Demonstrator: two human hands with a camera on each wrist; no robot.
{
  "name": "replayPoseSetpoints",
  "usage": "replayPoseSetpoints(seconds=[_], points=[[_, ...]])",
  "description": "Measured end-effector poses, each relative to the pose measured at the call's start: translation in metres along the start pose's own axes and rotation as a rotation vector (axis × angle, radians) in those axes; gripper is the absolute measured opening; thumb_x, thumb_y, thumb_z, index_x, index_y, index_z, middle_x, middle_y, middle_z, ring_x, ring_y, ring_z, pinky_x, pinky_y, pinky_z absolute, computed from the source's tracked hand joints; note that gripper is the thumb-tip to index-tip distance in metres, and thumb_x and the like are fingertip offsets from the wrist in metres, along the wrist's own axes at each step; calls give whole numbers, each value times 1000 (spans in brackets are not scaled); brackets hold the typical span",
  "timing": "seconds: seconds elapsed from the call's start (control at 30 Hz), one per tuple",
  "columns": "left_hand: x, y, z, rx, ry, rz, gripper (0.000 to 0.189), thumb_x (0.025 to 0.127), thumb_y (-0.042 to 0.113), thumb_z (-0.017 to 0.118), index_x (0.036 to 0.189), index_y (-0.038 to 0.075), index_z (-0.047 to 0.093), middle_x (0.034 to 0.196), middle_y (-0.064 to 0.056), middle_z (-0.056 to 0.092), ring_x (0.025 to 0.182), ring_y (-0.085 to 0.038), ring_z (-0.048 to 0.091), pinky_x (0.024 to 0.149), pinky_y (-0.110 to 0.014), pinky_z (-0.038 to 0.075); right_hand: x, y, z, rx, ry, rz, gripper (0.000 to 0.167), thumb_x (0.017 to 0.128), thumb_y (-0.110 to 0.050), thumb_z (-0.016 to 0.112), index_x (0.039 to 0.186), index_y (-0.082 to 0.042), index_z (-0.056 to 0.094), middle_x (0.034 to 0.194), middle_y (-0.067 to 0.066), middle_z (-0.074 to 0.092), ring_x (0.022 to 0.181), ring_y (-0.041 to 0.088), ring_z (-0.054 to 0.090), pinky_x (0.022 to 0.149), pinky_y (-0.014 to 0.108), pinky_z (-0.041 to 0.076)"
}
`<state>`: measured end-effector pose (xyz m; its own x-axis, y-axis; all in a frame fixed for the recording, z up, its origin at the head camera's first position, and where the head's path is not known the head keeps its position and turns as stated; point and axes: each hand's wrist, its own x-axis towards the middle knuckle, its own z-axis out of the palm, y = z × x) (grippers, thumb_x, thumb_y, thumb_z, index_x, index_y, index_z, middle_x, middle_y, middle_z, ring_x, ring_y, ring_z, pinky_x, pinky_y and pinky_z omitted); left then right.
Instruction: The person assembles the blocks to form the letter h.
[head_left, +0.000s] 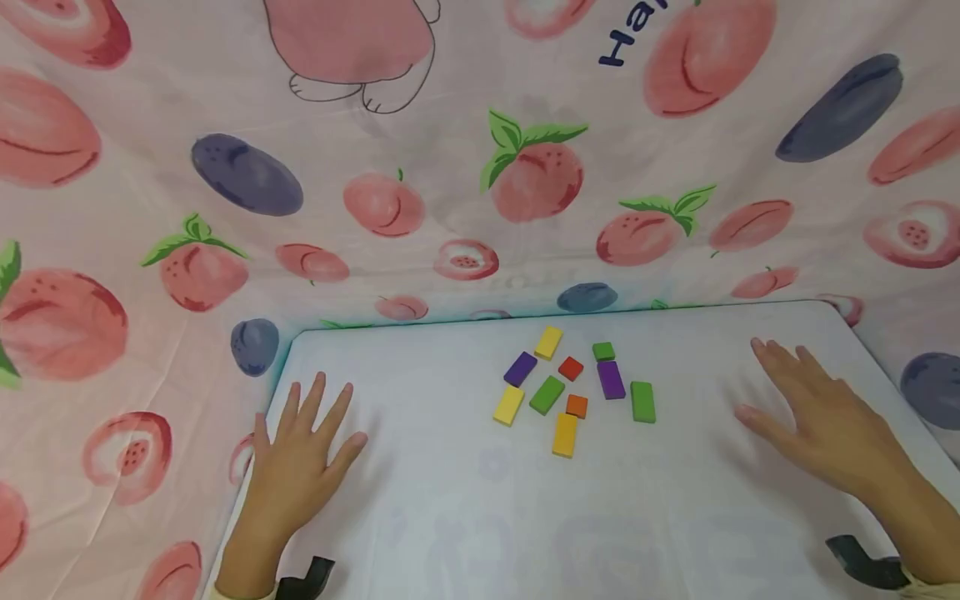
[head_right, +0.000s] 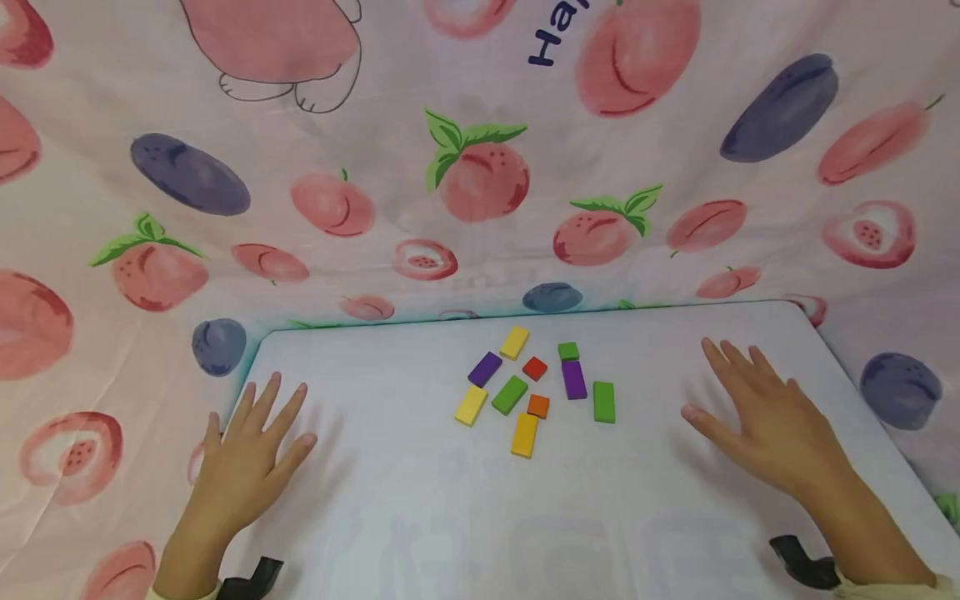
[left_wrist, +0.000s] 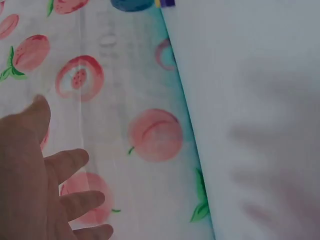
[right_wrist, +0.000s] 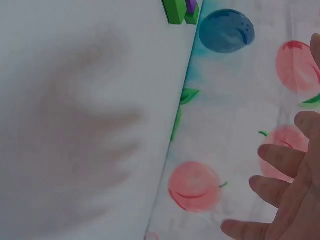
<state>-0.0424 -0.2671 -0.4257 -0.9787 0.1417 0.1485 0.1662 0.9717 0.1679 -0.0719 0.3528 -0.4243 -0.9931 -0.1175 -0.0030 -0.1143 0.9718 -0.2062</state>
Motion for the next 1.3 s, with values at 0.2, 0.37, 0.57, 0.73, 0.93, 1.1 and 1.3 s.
replayPoseSetpoints(seconds=[0.2,0.37,0.57,0.73,0.93,1.1,1.3], points=[[7,25,17,-177,81,45,54,106,41,52,152,15,50,158,-15,46,141,-43,47,105,-70,39,6,-7,10,102,-17,-42,84,100,-53,58,165,-26,14,147,29,52,124,55,55,88,77,43],[16,49,35,-369,33,-19,52,107,45,49,148,13,55,145,-9,58,129,-33,60,101,-57,51,17,-19,22,203,-36,-40,74,102,-50,57,162,-15,30,129,23,68,105,46,67,86,69,50],[30,75,63,-550,7,-62,41,105,37,57,135,10,67,116,-4,70,97,-15,68,81,-36,57,30,-27,41,319,-26,-47,60,100,-42,64,146,-5,53,106,14,74,94,30,70,72,39,57],[45,96,86,-668,-53,-122,37,104,36,60,125,9,72,104,-2,71,90,-13,66,78,-32,56,38,-29,53,442,-107,28,57,102,-43,62,144,-7,54,104,9,75,86,18,67,65,24,52],[62,116,103,-708,-106,-180,34,101,39,63,117,11,76,101,-2,73,91,-15,66,79,-33,55,49,-34,62,554,-215,126,61,101,-49,60,146,-8,53,113,13,73,91,20,66,67,25,55],[76,130,113,-678,-107,-190,32,98,39,67,112,11,77,94,-1,71,85,-13,64,75,-30,54,58,-41,68,621,-280,198,66,99,-53,60,145,-6,53,112,13,71,87,20,64,70,27,55],[86,142,118,-633,-112,-247,34,93,42,73,102,10,78,89,-1,70,81,-13,61,72,-31,51,66,-45,74,701,-332,277,68,97,-52,65,143,-4,53,98,9,70,80,18,63,66,27,53]])
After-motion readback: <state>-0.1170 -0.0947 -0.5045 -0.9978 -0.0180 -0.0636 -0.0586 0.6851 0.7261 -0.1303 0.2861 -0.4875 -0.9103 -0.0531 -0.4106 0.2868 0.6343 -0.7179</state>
